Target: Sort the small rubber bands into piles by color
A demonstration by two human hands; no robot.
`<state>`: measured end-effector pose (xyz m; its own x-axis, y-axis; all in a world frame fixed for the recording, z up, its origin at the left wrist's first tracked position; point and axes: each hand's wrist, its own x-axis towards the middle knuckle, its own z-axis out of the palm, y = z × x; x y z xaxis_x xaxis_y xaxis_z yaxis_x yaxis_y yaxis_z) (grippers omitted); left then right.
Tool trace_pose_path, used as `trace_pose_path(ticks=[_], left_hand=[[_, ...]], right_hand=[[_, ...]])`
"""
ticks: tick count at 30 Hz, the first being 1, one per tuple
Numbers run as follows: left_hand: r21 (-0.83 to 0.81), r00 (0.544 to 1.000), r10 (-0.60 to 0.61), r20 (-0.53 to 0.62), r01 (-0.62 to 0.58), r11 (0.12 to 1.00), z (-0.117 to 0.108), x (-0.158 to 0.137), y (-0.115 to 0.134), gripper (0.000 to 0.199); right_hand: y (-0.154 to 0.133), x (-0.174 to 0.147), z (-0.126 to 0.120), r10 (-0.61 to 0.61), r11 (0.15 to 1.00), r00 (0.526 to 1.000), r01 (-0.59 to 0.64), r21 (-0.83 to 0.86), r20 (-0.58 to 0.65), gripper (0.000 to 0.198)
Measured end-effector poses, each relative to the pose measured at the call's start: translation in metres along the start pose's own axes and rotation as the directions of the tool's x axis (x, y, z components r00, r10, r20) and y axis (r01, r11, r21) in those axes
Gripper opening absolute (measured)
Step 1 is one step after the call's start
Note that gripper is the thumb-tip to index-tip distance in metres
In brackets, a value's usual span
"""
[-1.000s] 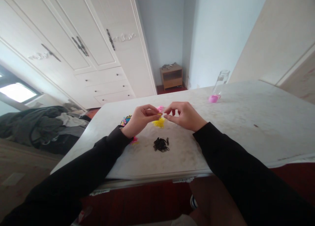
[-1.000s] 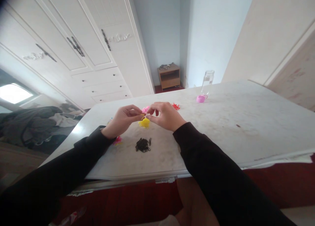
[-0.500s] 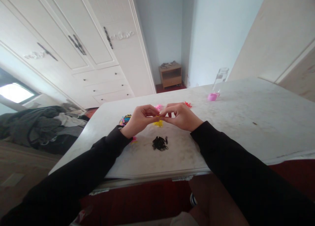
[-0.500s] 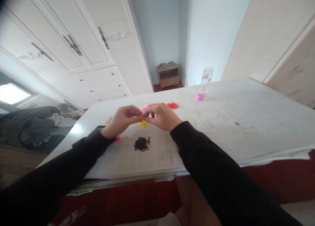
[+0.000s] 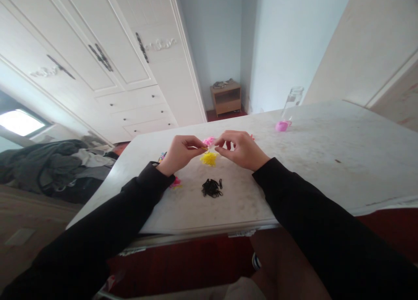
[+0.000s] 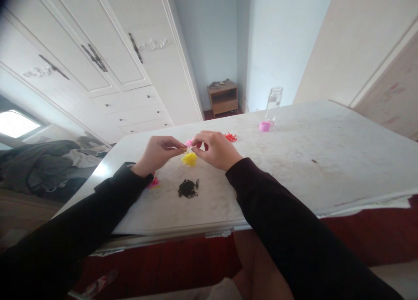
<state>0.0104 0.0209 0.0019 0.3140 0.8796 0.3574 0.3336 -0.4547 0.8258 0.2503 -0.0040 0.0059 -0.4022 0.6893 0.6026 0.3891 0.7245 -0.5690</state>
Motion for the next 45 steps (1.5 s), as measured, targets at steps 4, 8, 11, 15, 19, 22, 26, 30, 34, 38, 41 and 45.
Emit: trace_pose_path(ticks=[4,8,11,15,19,22,26,30,34,38,41,45], left_hand=[[0.068,0.998,0.033,0.044,-0.036,0.997,0.0009,0.0002,-0.0036,0.02],[0.119,0.992,0.059,0.11,-0.072,0.99,0.0037,-0.0017,0.0006,0.013],[0.157,0.988,0.076,0.138,-0.097,0.983,0.0043,-0.002,0.0026,0.012],[0.17,0.983,0.07,0.173,-0.099,0.98,0.0046,-0.0025,0.0008,0.016],[0.188,0.98,0.084,0.182,-0.119,0.975,0.0036,-0.0033,-0.0001,0.018],[0.201,0.982,0.102,0.156,-0.133,0.97,0.0024,-0.0032,0.001,0.018],[0.17,0.984,0.103,0.145,-0.128,0.977,0.0016,-0.0026,0.0019,0.018],[0.159,0.982,0.109,0.152,-0.133,0.978,0.0014,-0.0021,0.0005,0.017],[0.138,0.982,0.118,0.15,-0.139,0.981,0.0011,-0.0016,-0.0021,0.014],[0.109,0.981,0.12,0.155,-0.138,0.984,0.001,-0.002,-0.002,0.015],[0.085,0.981,0.118,0.155,-0.133,0.988,0.0007,-0.0027,-0.0003,0.017],[0.125,0.975,0.136,0.174,-0.158,0.979,-0.0003,-0.0039,0.0032,0.015]], right_hand=[[0.0002,0.0002,-0.0012,-0.009,0.999,1.0,0.009,-0.049,0.0,0.011],[0.0006,0.0001,-0.001,-0.009,0.998,1.0,0.009,-0.064,0.004,0.013],[0.0012,-0.0002,-0.0007,-0.009,0.998,1.0,0.01,-0.061,0.014,0.014],[0.0017,-0.0004,-0.0005,-0.006,0.998,1.0,0.007,-0.065,0.021,0.014],[0.0015,-0.0004,-0.0009,-0.003,0.997,1.0,0.005,-0.073,0.023,0.014],[0.0013,-0.0003,-0.0013,-0.002,0.997,1.0,0.004,-0.083,0.025,0.015],[0.0014,-0.0001,-0.0015,-0.01,0.997,1.0,0.012,-0.083,0.026,0.015],[0.0016,0.0,-0.0014,-0.009,0.996,1.0,0.012,-0.091,0.03,0.016],[0.0017,0.0,-0.0011,-0.004,0.995,0.999,0.007,-0.098,0.032,0.016],[0.0013,-0.0001,-0.0009,-0.013,0.996,1.0,0.015,-0.093,0.028,0.016],[0.001,-0.0002,-0.001,-0.003,0.995,0.999,0.007,-0.1,0.037,0.016],[0.0009,-0.0003,-0.0014,0.005,0.995,0.999,-0.001,-0.102,0.036,0.016]])
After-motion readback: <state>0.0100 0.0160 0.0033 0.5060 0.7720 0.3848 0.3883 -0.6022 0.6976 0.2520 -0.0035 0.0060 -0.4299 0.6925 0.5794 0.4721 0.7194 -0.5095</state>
